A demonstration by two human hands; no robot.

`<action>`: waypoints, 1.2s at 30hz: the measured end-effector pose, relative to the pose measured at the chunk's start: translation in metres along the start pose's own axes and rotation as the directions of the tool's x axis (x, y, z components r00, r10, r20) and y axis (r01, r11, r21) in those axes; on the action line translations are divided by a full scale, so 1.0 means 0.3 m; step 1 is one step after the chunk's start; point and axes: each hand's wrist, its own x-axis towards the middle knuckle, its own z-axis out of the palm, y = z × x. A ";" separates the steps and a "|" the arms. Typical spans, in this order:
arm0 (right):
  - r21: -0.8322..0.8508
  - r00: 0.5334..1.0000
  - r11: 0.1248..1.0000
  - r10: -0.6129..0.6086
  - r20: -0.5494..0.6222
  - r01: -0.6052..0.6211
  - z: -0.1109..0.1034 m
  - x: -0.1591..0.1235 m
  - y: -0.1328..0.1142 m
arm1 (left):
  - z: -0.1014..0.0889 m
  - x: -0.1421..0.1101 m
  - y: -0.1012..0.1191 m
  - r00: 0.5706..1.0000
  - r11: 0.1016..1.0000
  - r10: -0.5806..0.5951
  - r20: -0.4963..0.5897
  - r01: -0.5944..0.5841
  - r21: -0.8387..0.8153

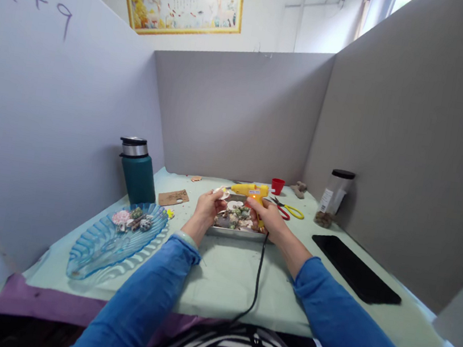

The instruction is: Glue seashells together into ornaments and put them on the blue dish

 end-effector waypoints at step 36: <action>0.012 0.999 1.000 0.023 0.029 -0.024 -0.006 -0.001 -0.005 | -0.007 0.011 -0.005 0.999 0.999 0.024 0.023 -0.023 -0.041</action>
